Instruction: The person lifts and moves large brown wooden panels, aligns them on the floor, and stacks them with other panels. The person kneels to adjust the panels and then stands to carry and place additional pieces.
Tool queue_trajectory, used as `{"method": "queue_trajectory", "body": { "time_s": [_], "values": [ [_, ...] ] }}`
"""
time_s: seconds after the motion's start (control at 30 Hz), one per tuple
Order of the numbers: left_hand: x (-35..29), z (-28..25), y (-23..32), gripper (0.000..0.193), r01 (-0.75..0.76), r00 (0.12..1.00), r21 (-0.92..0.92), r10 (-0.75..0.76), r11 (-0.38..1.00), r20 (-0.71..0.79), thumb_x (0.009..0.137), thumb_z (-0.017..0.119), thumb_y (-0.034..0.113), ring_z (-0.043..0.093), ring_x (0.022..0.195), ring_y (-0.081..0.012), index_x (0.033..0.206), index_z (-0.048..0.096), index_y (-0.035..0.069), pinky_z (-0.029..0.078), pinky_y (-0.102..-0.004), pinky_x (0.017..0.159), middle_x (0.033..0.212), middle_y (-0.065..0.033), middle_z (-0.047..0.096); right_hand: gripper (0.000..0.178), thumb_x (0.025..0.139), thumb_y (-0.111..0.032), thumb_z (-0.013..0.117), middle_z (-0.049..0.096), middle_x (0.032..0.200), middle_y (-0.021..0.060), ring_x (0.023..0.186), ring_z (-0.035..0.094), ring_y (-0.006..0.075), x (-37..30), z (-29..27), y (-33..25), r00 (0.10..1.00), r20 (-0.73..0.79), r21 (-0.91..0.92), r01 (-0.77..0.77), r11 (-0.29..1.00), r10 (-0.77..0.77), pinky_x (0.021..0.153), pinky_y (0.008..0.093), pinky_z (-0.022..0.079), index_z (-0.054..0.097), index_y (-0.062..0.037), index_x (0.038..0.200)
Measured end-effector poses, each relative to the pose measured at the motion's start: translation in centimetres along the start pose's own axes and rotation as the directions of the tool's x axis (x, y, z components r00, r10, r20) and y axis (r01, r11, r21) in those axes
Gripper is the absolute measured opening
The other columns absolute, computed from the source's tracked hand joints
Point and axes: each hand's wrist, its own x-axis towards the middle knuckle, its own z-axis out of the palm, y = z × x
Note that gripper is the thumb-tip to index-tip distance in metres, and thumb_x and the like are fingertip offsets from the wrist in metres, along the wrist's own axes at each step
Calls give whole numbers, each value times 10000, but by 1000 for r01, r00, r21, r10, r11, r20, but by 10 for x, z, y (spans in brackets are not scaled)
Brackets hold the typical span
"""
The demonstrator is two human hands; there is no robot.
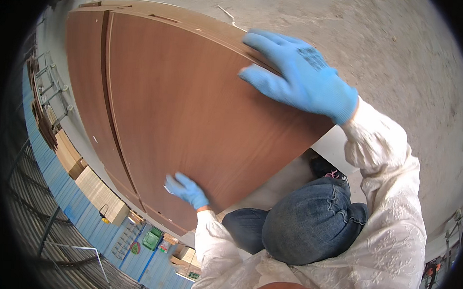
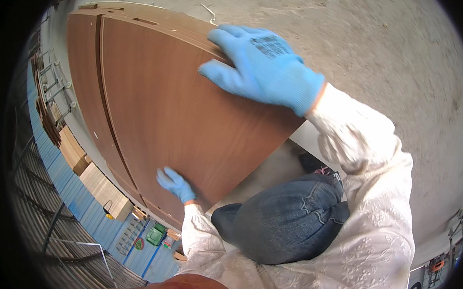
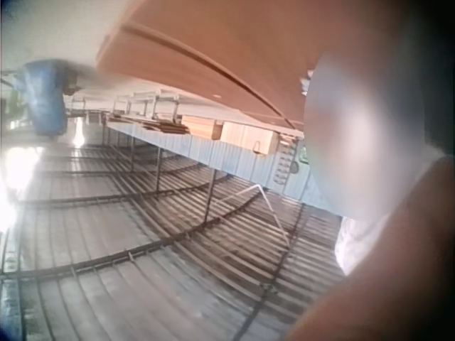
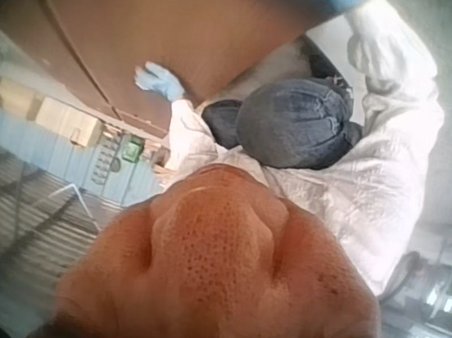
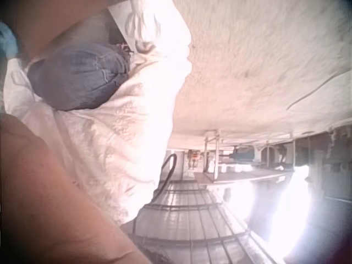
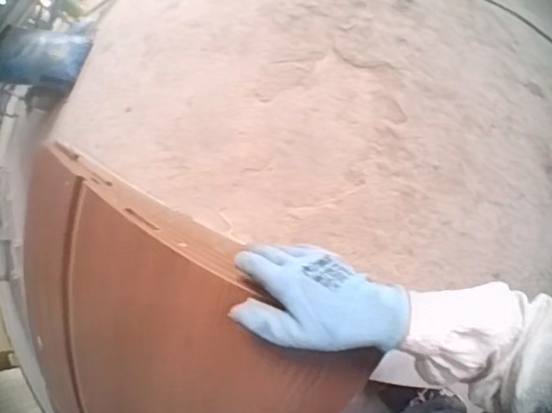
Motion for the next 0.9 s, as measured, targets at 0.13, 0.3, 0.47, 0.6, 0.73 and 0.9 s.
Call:
{"method": "queue_trajectory", "body": {
  "time_s": [0.13, 0.3, 0.47, 0.6, 0.73, 0.9],
  "values": [
    [-2, -2, 164, 641, -487, 850, -262, 521, 833, 75, 1031, 550, 205, 146, 1555, -462, 1583, 319, -25, 131, -558, 1259, 1654, -313, 207, 548, 996, -463, 539, 659, 1198, 247, 1112, 640, 418, 34, 25, 6, 978, 203, 47, -66, 997, 55, 954, 475, 512, 580, 10, 1270],
    [-13, 15, 245, 851, -674, 704, -165, 694, 720, 151, 1004, 557, 448, 105, 1562, -493, 1628, 209, -14, 62, -609, 1243, 1694, -290, 121, 513, 1042, -401, 534, 646, 1249, 264, 1115, 637, 450, 37, 35, 7, 971, 219, 85, -120, 989, 99, 956, 480, 513, 505, -15, 1378],
    [-12, 20, 240, 919, -690, 693, -120, 700, 714, 173, 980, 576, 494, 109, 1565, -488, 1630, 186, -27, 53, -633, 1231, 1696, -289, 121, 498, 1057, -359, 521, 634, 1293, 268, 1158, 625, 450, 33, 36, 9, 974, 210, 94, -102, 990, 81, 987, 475, 506, 485, -24, 1424],
    [-14, 20, 240, 936, -695, 691, -113, 703, 710, 166, 969, 587, 488, 107, 1566, -487, 1624, 183, -44, 44, -632, 1235, 1695, -292, 120, 498, 1060, -337, 522, 625, 1319, 268, 1174, 618, 450, 33, 35, 9, 976, 203, 104, -107, 989, 84, 991, 473, 504, 472, -26, 1445],
    [-13, 18, 245, 938, -676, 705, -126, 687, 726, 177, 968, 586, 490, 107, 1565, -487, 1622, 185, -48, 40, -634, 1237, 1694, -293, 122, 485, 1067, -323, 514, 625, 1313, 272, 1178, 617, 451, 34, 35, 9, 974, 211, 111, -112, 987, 87, 993, 472, 502, 471, -25, 1447],
    [-16, 17, 244, 930, -675, 707, -121, 685, 728, 174, 965, 589, 489, 115, 1564, -484, 1618, 201, -47, 51, -630, 1238, 1691, -289, 136, 481, 1072, -324, 506, 628, 1299, 277, 1180, 615, 456, 34, 34, 9, 974, 214, 126, -106, 986, 77, 990, 473, 502, 471, -23, 1445]
  ]
}}
